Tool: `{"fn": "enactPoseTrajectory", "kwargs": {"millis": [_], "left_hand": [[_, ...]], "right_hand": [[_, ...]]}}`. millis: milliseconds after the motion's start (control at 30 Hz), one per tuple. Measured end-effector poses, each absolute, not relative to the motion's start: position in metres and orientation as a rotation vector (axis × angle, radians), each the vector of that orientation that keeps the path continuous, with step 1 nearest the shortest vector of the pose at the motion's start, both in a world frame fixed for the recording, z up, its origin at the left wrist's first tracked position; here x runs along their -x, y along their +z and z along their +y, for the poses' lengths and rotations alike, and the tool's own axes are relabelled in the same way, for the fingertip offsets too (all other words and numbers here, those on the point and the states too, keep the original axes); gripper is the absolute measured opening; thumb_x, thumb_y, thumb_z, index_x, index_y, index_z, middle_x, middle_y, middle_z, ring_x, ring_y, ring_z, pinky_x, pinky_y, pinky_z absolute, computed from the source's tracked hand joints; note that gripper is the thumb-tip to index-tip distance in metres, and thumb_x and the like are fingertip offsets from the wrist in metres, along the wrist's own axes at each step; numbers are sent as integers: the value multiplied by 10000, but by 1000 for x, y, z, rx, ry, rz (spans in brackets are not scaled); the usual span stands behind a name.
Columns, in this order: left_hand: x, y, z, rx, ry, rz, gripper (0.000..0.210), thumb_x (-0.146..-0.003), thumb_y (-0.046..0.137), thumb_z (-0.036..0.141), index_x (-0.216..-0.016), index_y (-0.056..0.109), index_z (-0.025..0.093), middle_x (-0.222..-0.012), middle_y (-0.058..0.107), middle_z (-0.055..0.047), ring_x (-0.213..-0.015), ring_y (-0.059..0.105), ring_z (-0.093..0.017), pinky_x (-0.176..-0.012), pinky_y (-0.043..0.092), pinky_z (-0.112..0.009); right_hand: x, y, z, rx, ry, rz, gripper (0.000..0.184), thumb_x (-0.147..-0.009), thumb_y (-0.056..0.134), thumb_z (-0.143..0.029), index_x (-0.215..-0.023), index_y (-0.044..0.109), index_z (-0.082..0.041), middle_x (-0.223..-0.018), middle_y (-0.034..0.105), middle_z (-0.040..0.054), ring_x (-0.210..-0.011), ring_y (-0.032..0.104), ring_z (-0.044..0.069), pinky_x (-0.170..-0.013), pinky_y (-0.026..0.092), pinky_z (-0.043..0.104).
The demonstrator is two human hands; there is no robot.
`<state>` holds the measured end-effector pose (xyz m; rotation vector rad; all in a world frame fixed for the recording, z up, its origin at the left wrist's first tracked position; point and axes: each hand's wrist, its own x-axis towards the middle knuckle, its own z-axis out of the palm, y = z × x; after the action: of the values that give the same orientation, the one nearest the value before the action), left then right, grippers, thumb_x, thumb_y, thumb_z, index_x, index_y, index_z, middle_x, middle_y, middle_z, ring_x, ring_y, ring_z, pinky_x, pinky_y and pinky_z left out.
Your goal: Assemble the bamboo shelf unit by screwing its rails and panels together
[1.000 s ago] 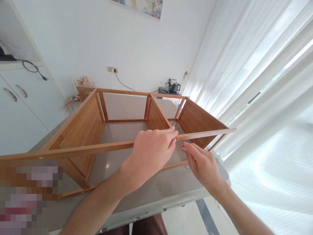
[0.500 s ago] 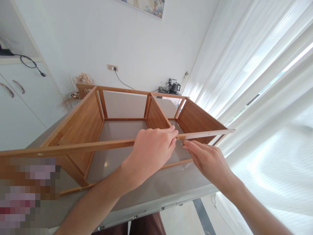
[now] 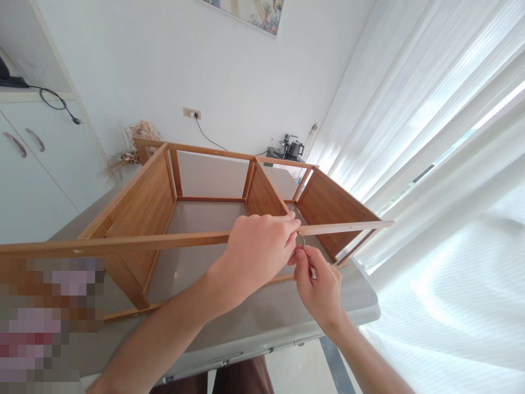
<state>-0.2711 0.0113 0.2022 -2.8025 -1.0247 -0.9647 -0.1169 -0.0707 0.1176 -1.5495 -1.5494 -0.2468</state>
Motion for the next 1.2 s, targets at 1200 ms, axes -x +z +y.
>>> {"fn": "enactPoseTrajectory", "kwargs": {"millis": [1200], "left_hand": [[271, 203, 10, 2792, -923, -1040, 281, -953, 542, 282, -1166, 712, 349, -1043, 780, 81, -753, 751, -197, -514, 431, -311]], "right_hand": [[76, 142, -73, 1459, -606, -1979, 143, -971, 512, -86, -1035, 600, -178, -735, 646, -2, -640, 595, 91, -598, 413, 208]]}}
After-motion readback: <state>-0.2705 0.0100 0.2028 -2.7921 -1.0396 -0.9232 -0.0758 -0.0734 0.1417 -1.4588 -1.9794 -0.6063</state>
